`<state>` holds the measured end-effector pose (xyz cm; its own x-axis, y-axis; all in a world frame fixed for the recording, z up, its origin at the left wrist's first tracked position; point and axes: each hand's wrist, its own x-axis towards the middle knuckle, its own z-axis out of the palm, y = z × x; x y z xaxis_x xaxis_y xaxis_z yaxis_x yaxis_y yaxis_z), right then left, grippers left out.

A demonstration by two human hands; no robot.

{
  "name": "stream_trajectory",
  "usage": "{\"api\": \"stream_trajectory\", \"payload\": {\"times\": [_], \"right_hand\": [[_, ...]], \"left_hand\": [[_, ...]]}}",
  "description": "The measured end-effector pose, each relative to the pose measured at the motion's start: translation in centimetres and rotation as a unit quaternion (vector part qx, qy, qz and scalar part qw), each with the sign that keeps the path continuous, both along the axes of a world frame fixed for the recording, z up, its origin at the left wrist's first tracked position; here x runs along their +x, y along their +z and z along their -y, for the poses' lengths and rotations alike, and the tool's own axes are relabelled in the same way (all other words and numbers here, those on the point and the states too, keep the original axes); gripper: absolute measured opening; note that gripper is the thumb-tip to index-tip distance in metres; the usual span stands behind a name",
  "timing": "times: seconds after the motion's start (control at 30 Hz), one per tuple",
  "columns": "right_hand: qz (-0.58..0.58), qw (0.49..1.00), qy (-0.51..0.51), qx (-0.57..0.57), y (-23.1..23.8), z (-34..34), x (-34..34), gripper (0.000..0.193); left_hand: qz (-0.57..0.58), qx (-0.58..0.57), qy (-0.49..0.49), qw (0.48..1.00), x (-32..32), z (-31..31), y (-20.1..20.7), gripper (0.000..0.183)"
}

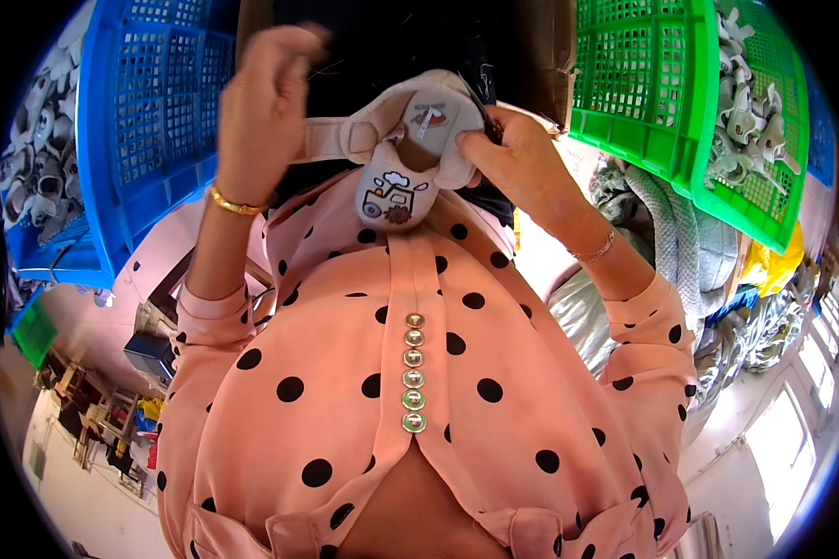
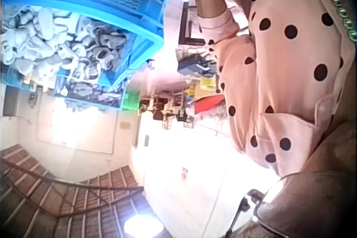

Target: The person uses scissors to trim excess fabric and threads from the edges of small white baby sandals. They handle the sandals one at a time, turning them to access different sides, and place the finished items into a blue basket.

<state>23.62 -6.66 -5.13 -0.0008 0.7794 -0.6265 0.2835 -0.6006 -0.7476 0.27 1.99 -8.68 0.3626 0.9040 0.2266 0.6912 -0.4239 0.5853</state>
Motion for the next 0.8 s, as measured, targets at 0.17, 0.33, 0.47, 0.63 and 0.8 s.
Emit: {"api": "stream_trajectory", "payload": {"times": [0.17,0.33,0.47,0.63,0.8], "right_hand": [[0.117,0.986,0.059,0.107,-0.3,-1.2,0.8,0.024],[0.122,0.981,0.103,0.107,-1.7,-1.7,0.4,0.025],[0.194,0.964,0.131,0.124,-2.1,-1.6,-0.1,0.024],[0.210,0.955,0.131,0.164,-3.6,-0.2,0.1,0.025],[0.158,0.963,0.086,0.201,-5.1,0.4,-0.1,0.027]], "left_hand": [[-0.140,0.322,0.037,0.936,-0.9,-2.3,3.0,0.031],[0.013,-0.095,-0.302,0.949,1.6,4.4,3.9,0.032],[-0.082,-0.005,-0.318,0.945,4.2,4.8,-1.5,0.027],[-0.065,-0.070,-0.351,0.932,5.6,3.5,-2.9,0.023],[-0.112,-0.249,-0.371,0.888,5.9,2.3,-2.4,0.012]]}}
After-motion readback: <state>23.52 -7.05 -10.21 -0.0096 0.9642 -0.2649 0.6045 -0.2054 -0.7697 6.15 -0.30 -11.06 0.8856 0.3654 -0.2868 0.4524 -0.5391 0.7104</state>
